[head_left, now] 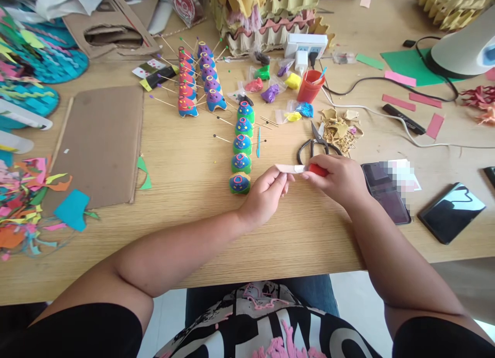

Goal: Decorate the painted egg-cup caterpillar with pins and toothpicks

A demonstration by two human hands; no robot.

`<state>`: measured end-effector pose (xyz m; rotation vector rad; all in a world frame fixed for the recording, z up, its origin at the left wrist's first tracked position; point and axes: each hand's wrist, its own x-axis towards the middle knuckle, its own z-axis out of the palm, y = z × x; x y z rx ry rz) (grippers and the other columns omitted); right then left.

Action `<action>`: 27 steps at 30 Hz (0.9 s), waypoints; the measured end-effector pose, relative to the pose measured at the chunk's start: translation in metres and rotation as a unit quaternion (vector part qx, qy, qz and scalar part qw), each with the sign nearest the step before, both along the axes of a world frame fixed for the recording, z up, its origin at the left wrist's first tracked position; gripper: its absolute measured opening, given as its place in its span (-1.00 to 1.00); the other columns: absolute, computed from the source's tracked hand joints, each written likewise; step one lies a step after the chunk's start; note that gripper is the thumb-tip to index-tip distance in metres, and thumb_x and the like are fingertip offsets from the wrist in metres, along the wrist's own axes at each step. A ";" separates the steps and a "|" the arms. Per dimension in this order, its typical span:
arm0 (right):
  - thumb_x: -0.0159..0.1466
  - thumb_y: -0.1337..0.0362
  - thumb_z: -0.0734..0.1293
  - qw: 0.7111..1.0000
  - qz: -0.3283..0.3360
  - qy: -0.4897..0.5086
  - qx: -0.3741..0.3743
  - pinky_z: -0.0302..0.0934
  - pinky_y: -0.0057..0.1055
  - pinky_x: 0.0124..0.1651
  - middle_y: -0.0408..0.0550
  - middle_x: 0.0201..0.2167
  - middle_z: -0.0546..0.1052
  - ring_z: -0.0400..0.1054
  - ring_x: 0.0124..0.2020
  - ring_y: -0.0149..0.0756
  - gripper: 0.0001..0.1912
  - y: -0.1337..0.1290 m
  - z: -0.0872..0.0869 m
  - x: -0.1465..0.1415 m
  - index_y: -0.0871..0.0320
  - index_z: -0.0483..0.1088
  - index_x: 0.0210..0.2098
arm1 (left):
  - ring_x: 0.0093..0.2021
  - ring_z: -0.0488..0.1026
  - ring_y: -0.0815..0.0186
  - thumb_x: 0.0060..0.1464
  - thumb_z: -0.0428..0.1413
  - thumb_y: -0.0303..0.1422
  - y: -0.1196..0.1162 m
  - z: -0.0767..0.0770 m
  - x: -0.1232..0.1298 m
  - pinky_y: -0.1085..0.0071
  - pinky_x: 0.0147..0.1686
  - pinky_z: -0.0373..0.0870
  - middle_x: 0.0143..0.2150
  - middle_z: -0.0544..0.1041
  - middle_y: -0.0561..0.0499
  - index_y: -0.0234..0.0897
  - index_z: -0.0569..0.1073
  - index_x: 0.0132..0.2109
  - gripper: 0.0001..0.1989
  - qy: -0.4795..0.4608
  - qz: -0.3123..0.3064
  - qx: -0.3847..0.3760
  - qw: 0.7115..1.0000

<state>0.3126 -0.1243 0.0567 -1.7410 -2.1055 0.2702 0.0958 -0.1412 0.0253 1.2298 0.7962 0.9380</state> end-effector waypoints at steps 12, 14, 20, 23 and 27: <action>0.31 -0.41 0.20 0.997 0.055 0.050 0.011 0.05 -0.34 -0.37 -0.05 -0.54 0.47 0.26 -0.50 -0.30 -0.28 -0.002 0.002 -0.001 0.13 0.53 -0.35 | -0.37 0.27 0.37 0.43 0.01 -0.08 0.000 -0.002 0.001 0.39 -0.28 0.26 -0.41 0.34 0.08 -0.25 0.47 -0.18 -0.65 -0.010 0.002 0.002 1.000; 0.32 -0.40 0.20 0.996 0.081 0.037 0.015 0.05 -0.34 -0.37 -0.04 -0.54 0.47 0.26 -0.50 -0.30 -0.28 -0.002 0.001 -0.001 0.13 0.53 -0.36 | -0.37 0.27 0.37 0.42 0.03 -0.08 0.001 -0.003 0.001 0.37 -0.27 0.27 -0.41 0.36 0.08 -0.24 0.46 -0.20 -0.66 -0.009 0.008 0.011 1.000; 0.31 -0.41 0.20 0.997 0.069 0.018 0.011 0.03 -0.34 -0.36 -0.01 -0.52 0.50 0.30 -0.47 -0.26 -0.28 -0.001 -0.002 0.002 0.11 0.55 -0.37 | -0.37 0.28 0.38 0.42 0.01 -0.20 0.002 -0.002 0.001 0.38 -0.28 0.27 -0.40 0.36 0.08 -0.24 0.44 -0.21 -0.73 -0.025 0.003 0.008 1.000; 0.30 -0.38 0.24 1.000 0.008 0.011 0.002 0.01 -0.34 -0.37 -0.02 -0.52 0.50 0.29 -0.48 -0.27 -0.33 0.001 -0.003 0.004 0.11 0.55 -0.37 | -0.38 0.25 0.38 0.44 -0.02 -0.20 0.000 0.000 0.000 0.39 -0.29 0.24 -0.43 0.31 0.10 -0.24 0.43 -0.21 -0.72 -0.015 -0.007 0.001 1.000; 0.31 -0.34 0.28 0.993 -0.116 0.024 0.028 -0.01 -0.34 -0.40 -0.05 -0.55 0.49 0.25 -0.51 -0.28 -0.38 0.005 -0.003 0.010 0.11 0.56 -0.35 | -0.37 0.25 0.39 0.46 -0.02 -0.18 -0.004 0.002 0.000 0.40 -0.28 0.23 -0.41 0.31 0.11 -0.25 0.47 -0.15 -0.71 -0.007 -0.044 0.006 0.999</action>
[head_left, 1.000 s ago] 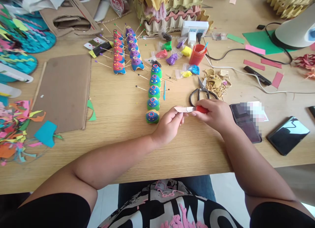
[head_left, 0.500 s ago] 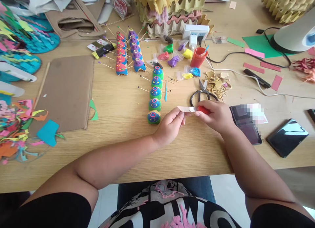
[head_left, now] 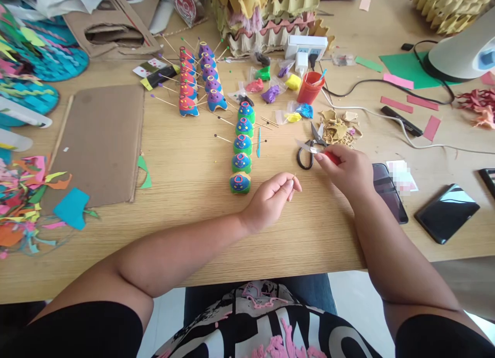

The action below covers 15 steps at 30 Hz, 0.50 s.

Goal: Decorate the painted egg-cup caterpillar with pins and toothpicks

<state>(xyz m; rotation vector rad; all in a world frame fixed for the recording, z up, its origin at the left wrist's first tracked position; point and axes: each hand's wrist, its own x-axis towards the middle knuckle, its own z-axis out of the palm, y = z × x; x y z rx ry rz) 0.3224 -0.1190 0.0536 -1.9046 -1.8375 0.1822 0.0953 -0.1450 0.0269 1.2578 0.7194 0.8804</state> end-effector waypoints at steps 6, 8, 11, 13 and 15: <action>0.29 -0.40 0.25 0.990 0.133 0.040 -0.012 0.07 -0.34 -0.38 -0.05 -0.53 0.51 0.29 -0.50 -0.30 -0.30 -0.003 0.002 -0.006 0.13 0.56 -0.34 | -0.37 0.28 0.40 0.43 0.03 -0.15 0.003 -0.003 0.002 0.42 -0.29 0.25 -0.40 0.36 0.10 -0.26 0.51 -0.11 -0.71 -0.009 0.054 -0.018 0.998; 0.28 -0.42 0.24 0.985 0.165 0.044 -0.007 0.08 -0.34 -0.38 -0.04 -0.53 0.51 0.29 -0.50 -0.30 -0.28 -0.004 0.003 -0.007 0.14 0.56 -0.34 | -0.38 0.27 0.41 0.40 0.06 -0.14 0.004 -0.003 0.002 0.43 -0.31 0.25 -0.40 0.38 0.10 -0.26 0.50 -0.15 -0.71 -0.010 0.053 -0.021 0.998; 0.29 -0.41 0.24 0.986 0.158 0.051 0.005 0.11 -0.35 -0.37 -0.04 -0.53 0.51 0.29 -0.50 -0.30 -0.28 -0.005 0.003 -0.006 0.14 0.57 -0.31 | -0.38 0.31 0.42 0.37 0.11 -0.10 0.004 -0.002 0.003 0.45 -0.32 0.28 -0.41 0.40 0.10 -0.26 0.49 -0.13 -0.70 -0.031 0.060 -0.033 0.997; 0.29 -0.40 0.25 0.987 0.152 0.054 0.011 0.12 -0.35 -0.37 -0.04 -0.53 0.51 0.29 -0.50 -0.30 -0.29 -0.004 0.002 -0.004 0.14 0.58 -0.30 | -0.38 0.32 0.42 0.36 0.12 -0.09 0.004 -0.001 0.004 0.45 -0.31 0.30 -0.42 0.40 0.11 -0.26 0.49 -0.10 -0.70 -0.042 0.066 -0.041 0.996; 0.30 -0.40 0.25 0.986 0.160 0.054 0.012 0.12 -0.35 -0.36 -0.05 -0.52 0.51 0.30 -0.50 -0.30 -0.30 -0.004 0.001 -0.003 0.14 0.58 -0.30 | -0.38 0.33 0.42 0.37 0.11 -0.12 0.003 -0.002 0.004 0.45 -0.31 0.31 -0.42 0.40 0.11 -0.26 0.48 -0.10 -0.72 -0.045 0.072 -0.042 0.996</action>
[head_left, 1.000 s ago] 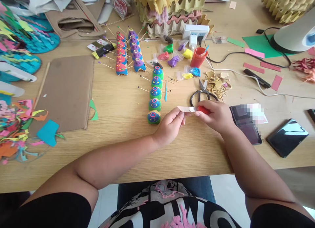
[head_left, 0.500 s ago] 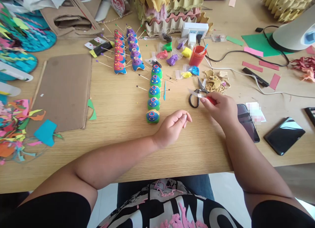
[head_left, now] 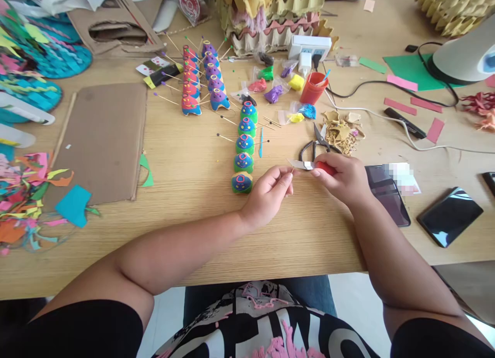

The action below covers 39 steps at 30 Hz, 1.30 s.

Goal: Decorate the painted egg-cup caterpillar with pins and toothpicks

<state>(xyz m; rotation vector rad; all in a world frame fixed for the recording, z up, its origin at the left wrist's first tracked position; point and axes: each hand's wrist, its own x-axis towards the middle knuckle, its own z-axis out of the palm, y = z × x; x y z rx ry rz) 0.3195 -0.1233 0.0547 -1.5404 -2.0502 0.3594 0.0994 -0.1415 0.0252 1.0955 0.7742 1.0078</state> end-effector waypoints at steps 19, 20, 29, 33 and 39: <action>0.30 -0.41 0.22 0.998 -0.021 -0.057 -0.028 0.03 -0.33 -0.36 -0.03 -0.52 0.49 0.27 -0.47 -0.26 -0.30 0.000 0.003 -0.006 0.10 0.55 -0.36 | -0.40 0.29 0.41 0.40 0.08 -0.15 0.001 -0.003 -0.001 0.44 -0.33 0.27 -0.44 0.38 0.12 -0.22 0.46 -0.16 -0.75 0.014 0.005 0.012 1.000; 0.31 -0.38 0.23 0.997 -0.046 -0.061 -0.028 0.02 -0.33 -0.37 -0.03 -0.53 0.49 0.27 -0.48 -0.26 -0.33 0.000 0.003 -0.005 0.10 0.55 -0.36 | -0.40 0.29 0.41 0.39 0.09 -0.14 0.001 -0.003 -0.001 0.44 -0.32 0.29 -0.44 0.38 0.12 -0.23 0.48 -0.14 -0.75 0.010 0.000 0.011 1.000; 0.32 -0.33 0.27 0.995 -0.094 -0.034 -0.021 0.06 -0.32 -0.36 -0.04 -0.51 0.51 0.29 -0.47 -0.26 -0.39 0.000 0.003 -0.004 0.10 0.55 -0.34 | -0.36 0.42 0.42 0.40 0.09 -0.14 0.002 -0.005 0.000 0.46 -0.29 0.35 -0.39 0.51 0.09 -0.24 0.51 0.01 -0.72 -0.018 0.001 -0.039 0.999; 0.29 -0.40 0.23 0.999 -0.022 -0.036 -0.034 0.07 -0.32 -0.34 -0.02 -0.50 0.51 0.31 -0.46 -0.26 -0.30 -0.001 0.004 -0.005 0.12 0.56 -0.32 | -0.37 0.41 0.44 0.40 0.09 -0.18 0.002 -0.006 0.001 0.48 -0.30 0.33 -0.40 0.51 0.10 -0.24 0.48 -0.11 -0.77 -0.020 0.002 -0.036 0.999; 0.30 -0.43 0.19 0.998 0.016 -0.060 -0.020 0.05 -0.33 -0.35 -0.03 -0.53 0.48 0.27 -0.47 -0.27 -0.27 -0.001 0.005 -0.004 0.11 0.56 -0.34 | -0.39 0.37 0.44 0.38 0.10 -0.19 0.002 -0.007 0.001 0.47 -0.31 0.31 -0.43 0.45 0.13 -0.24 0.45 -0.17 -0.79 -0.010 0.013 -0.027 0.999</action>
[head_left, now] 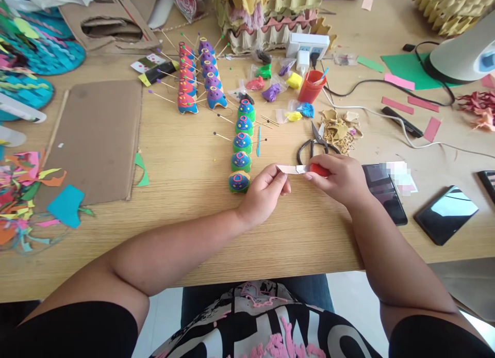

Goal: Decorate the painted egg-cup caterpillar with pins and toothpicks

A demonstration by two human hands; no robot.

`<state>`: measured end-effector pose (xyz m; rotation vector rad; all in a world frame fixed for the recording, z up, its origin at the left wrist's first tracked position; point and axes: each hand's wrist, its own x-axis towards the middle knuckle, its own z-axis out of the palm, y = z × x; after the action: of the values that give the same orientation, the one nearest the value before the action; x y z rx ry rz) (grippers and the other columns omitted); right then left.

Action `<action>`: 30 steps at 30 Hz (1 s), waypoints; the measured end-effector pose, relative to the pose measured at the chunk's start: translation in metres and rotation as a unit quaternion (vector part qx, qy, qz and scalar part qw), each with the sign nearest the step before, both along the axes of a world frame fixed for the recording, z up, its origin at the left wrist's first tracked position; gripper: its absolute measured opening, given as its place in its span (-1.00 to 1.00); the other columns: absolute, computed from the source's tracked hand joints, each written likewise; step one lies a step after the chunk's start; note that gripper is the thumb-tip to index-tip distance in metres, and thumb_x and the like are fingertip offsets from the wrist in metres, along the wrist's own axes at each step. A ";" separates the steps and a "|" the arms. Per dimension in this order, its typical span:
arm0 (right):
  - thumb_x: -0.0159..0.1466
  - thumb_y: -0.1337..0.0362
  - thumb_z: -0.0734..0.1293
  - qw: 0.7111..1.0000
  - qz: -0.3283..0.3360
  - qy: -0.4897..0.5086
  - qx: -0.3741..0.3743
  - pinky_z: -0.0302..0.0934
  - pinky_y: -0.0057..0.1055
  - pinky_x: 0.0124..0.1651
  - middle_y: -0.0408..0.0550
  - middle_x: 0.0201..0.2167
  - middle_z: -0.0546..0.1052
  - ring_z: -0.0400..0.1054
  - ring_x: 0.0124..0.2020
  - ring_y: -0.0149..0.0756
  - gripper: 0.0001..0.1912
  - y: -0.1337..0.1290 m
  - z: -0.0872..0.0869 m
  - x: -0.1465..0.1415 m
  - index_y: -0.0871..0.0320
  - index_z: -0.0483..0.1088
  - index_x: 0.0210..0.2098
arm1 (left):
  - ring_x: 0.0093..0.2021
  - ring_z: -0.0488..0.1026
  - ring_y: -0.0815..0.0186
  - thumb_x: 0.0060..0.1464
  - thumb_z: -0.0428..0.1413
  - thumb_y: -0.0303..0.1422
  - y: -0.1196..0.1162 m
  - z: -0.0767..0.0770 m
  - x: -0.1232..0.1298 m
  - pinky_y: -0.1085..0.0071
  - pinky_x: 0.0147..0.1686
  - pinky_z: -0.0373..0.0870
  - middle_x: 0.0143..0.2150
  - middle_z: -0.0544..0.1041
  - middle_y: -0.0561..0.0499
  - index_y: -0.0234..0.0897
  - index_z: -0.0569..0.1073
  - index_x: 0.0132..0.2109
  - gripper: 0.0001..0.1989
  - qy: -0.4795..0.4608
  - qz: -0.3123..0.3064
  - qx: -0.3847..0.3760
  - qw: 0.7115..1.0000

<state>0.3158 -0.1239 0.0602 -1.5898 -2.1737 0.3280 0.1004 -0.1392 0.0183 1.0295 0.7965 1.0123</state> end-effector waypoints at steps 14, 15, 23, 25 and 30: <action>0.35 -0.13 0.32 0.982 -0.184 -0.030 0.000 0.09 -0.28 -0.33 0.02 -0.35 0.60 0.37 -0.38 -0.13 -0.57 0.009 -0.010 0.008 0.07 0.55 -0.07 | -0.37 0.39 0.42 0.38 0.12 -0.17 -0.001 0.005 0.000 0.44 -0.27 0.34 -0.43 0.48 0.11 -0.24 0.49 -0.10 -0.78 -0.005 -0.024 0.007 1.000; 0.36 -0.06 0.33 0.983 -0.179 -0.033 0.001 0.15 -0.25 -0.29 0.06 -0.25 0.63 0.42 -0.31 -0.07 -0.58 0.010 -0.012 0.009 0.07 0.53 0.02 | -0.37 0.40 0.42 0.38 0.12 -0.18 -0.001 0.005 0.000 0.45 -0.28 0.34 -0.42 0.49 0.11 -0.24 0.48 -0.08 -0.79 -0.014 -0.012 -0.002 1.000; 0.37 0.16 0.29 0.982 -0.150 -0.097 0.065 0.30 0.02 0.03 0.19 0.02 0.57 0.41 0.05 0.17 -0.63 0.013 -0.023 0.006 0.03 0.54 0.11 | -0.34 0.52 0.40 0.29 0.20 -0.18 0.000 0.005 0.002 0.44 -0.26 0.40 -0.41 0.57 0.09 -0.24 0.41 -0.11 -0.77 -0.058 -0.007 -0.041 0.997; 0.39 0.14 0.27 0.978 -0.152 -0.119 0.075 0.28 0.02 0.02 0.17 0.00 0.58 0.41 0.03 0.16 -0.63 0.013 -0.024 0.002 0.01 0.55 0.12 | -0.29 0.53 0.39 0.26 0.23 -0.17 0.001 0.005 0.002 0.43 -0.23 0.42 -0.36 0.60 0.06 -0.24 0.41 -0.14 -0.75 -0.060 -0.006 -0.046 0.997; 0.42 0.10 0.26 0.974 -0.152 -0.152 0.073 0.23 0.08 0.07 0.20 -0.01 0.61 0.40 0.06 0.21 -0.60 0.012 -0.023 -0.008 0.06 0.54 0.15 | -0.33 0.45 0.47 0.20 0.29 -0.24 0.001 0.006 0.004 0.46 -0.23 0.42 -0.31 0.56 0.08 -0.27 0.47 -0.18 -0.78 -0.062 0.006 -0.037 0.997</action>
<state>0.3074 -0.1118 0.0369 -1.9542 -2.0599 -0.1775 0.1048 -0.1379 0.0245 0.8903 0.7337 1.0384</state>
